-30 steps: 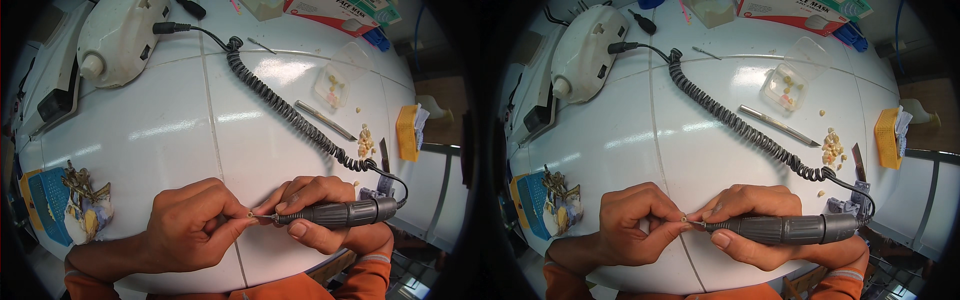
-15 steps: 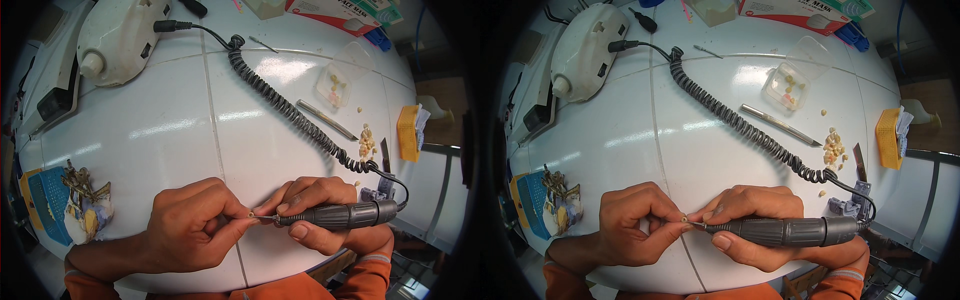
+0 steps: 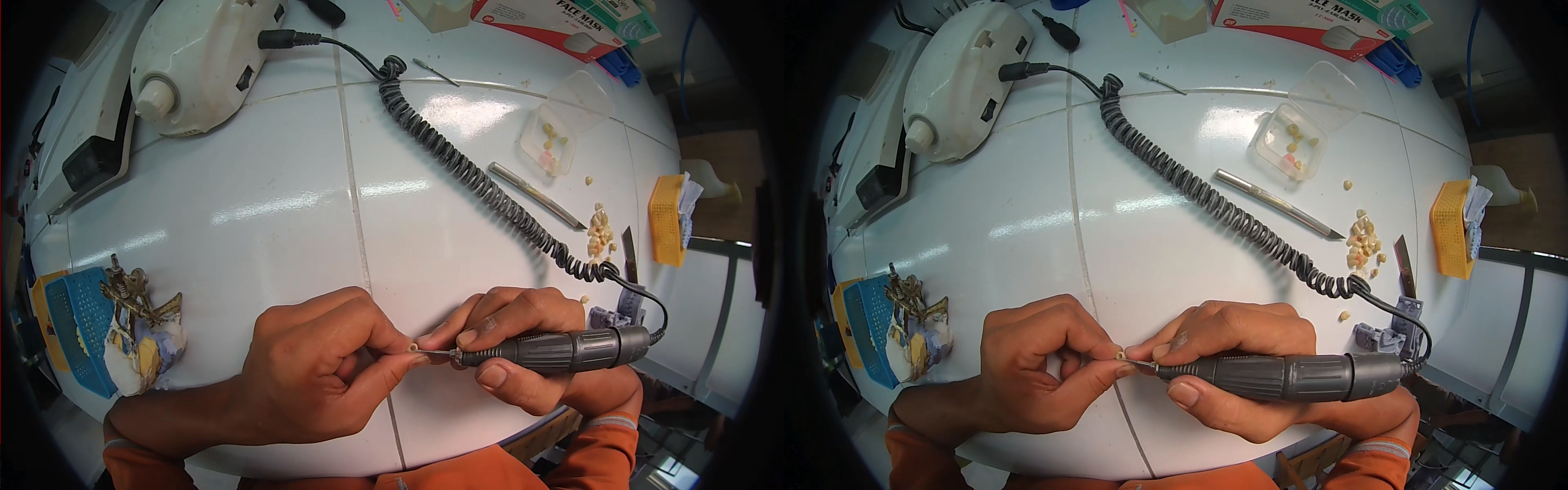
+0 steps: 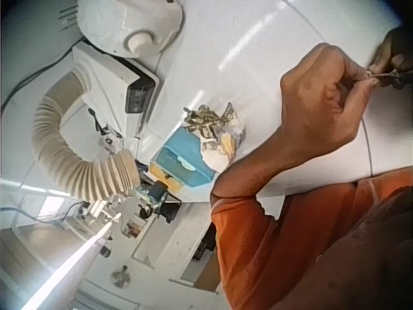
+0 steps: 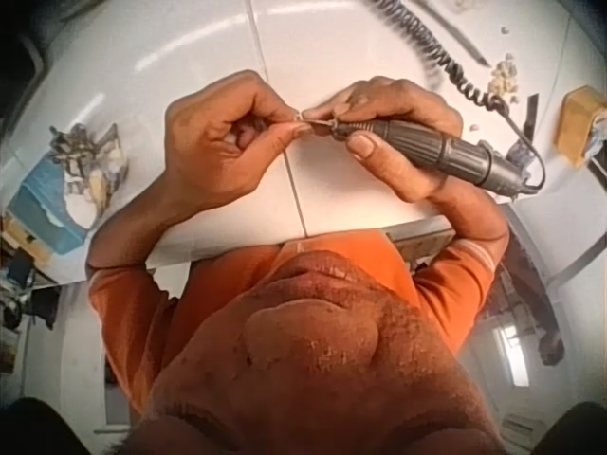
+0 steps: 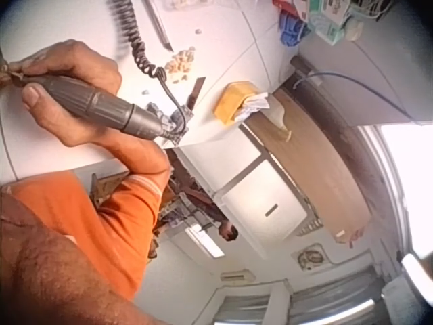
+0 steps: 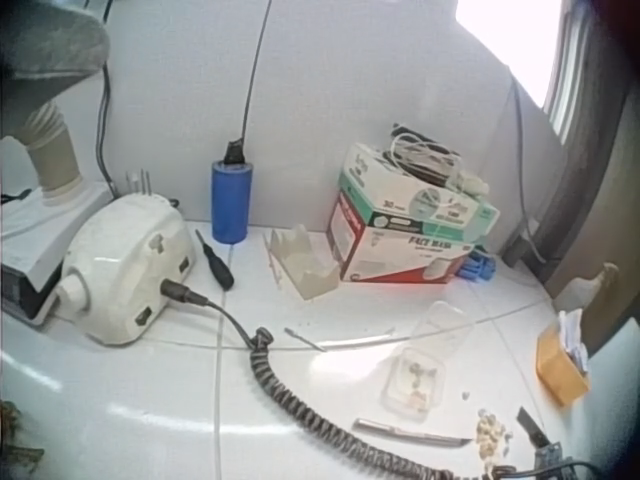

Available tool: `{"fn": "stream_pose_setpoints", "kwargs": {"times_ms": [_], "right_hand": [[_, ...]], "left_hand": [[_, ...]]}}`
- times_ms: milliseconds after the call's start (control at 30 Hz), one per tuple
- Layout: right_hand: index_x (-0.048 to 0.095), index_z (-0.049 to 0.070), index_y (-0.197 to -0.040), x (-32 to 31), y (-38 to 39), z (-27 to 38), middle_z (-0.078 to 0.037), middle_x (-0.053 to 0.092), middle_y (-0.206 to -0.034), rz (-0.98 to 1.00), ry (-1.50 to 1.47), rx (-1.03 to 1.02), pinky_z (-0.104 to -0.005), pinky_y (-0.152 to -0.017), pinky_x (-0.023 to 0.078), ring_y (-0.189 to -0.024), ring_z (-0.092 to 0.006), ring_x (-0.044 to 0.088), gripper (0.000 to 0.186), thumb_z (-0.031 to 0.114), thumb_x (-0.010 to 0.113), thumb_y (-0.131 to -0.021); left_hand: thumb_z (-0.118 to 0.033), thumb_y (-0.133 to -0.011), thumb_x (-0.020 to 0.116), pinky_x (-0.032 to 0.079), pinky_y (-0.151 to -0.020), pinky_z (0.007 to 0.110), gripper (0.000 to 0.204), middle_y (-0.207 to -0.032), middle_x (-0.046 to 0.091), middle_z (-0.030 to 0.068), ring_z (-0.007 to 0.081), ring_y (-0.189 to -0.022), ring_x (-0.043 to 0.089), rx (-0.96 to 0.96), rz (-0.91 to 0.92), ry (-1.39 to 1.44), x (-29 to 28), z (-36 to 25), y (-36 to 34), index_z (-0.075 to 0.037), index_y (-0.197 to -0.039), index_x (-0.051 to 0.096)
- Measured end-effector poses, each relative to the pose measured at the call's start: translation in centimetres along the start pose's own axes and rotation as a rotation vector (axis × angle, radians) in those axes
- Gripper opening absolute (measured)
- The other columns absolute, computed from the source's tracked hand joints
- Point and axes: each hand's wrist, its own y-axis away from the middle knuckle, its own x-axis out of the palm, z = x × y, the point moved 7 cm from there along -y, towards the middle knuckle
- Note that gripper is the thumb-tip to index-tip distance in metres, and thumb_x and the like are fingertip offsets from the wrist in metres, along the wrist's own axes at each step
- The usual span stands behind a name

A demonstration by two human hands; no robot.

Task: Polishing a small dental prosthetic or crown using a handheld rotary tool.

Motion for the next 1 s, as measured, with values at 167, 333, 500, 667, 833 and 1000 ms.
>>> {"fn": "stream_pose_setpoints", "kwargs": {"times_ms": [167,333,500,667,833,1000], "right_hand": [[0.071,-0.006,-0.106,0.02,-0.11,-0.02,-0.021,0.076,-0.089,-0.012,-0.010,0.002,-0.0433,-0.089,0.065,-0.100,-0.0377,0.080,0.017,0.002,0.077,-0.092],[0.071,-0.006,-0.105,-0.05,-0.01,-0.04,-0.021,0.076,-0.088,-0.020,-0.024,-0.021,-0.0427,-0.089,0.065,-0.099,-0.0381,0.080,0.017,0.002,0.077,-0.092],[0.071,-0.006,-0.104,0.00,-0.03,0.00,-0.021,0.076,-0.087,-0.029,-0.003,-0.002,-0.0426,-0.088,0.066,-0.099,-0.0383,0.080,0.016,0.002,0.077,-0.092],[0.071,-0.006,-0.104,0.02,-0.06,-0.06,-0.021,0.076,-0.088,-0.027,-0.012,-0.003,-0.0425,-0.088,0.066,-0.099,-0.0380,0.080,0.016,0.002,0.078,-0.092],[0.071,-0.006,-0.104,-0.08,0.10,-0.10,-0.022,0.076,-0.088,-0.053,-0.015,0.008,-0.0430,-0.089,0.066,-0.099,-0.0376,0.080,0.017,0.002,0.078,-0.092],[0.070,-0.006,-0.105,-0.02,0.02,-0.06,-0.022,0.076,-0.087,-0.022,-0.002,-0.027,-0.0432,-0.089,0.066,-0.098,-0.0377,0.080,0.017,0.002,0.078,-0.092]], "left_hand": [[-0.001,-0.083,0.090,0.037,-0.046,0.021,0.021,-0.075,0.070,0.0037,0.0023,-0.052,0.053,0.008,-0.006,0.006,0.05,-0.01,-0.06,-0.005,-0.081,0.070],[-0.002,-0.083,0.091,0.036,-0.046,0.021,0.022,-0.075,0.070,0.0036,0.0021,-0.052,0.053,-0.002,-0.002,0.006,0.00,-0.08,-0.16,-0.005,-0.081,0.069],[-0.001,-0.083,0.090,0.036,-0.046,0.021,0.022,-0.076,0.070,0.0035,0.0020,-0.052,0.053,0.009,-0.009,-0.001,0.03,-0.03,-0.02,-0.005,-0.081,0.069],[-0.001,-0.083,0.090,0.036,-0.045,0.021,0.022,-0.077,0.071,0.0037,0.0019,-0.052,0.053,0.004,0.009,-0.011,0.08,0.01,0.00,-0.005,-0.081,0.069],[-0.003,-0.087,0.086,0.043,-0.044,0.027,0.017,-0.075,0.068,0.0040,0.0077,-0.050,0.059,-0.021,0.024,0.010,0.15,0.03,-0.11,-0.004,-0.084,0.070],[-0.003,-0.085,0.088,0.040,-0.044,0.024,0.020,-0.076,0.070,0.0037,0.0049,-0.051,0.056,-0.005,0.016,0.000,0.13,0.04,-0.06,-0.005,-0.083,0.069]]}}
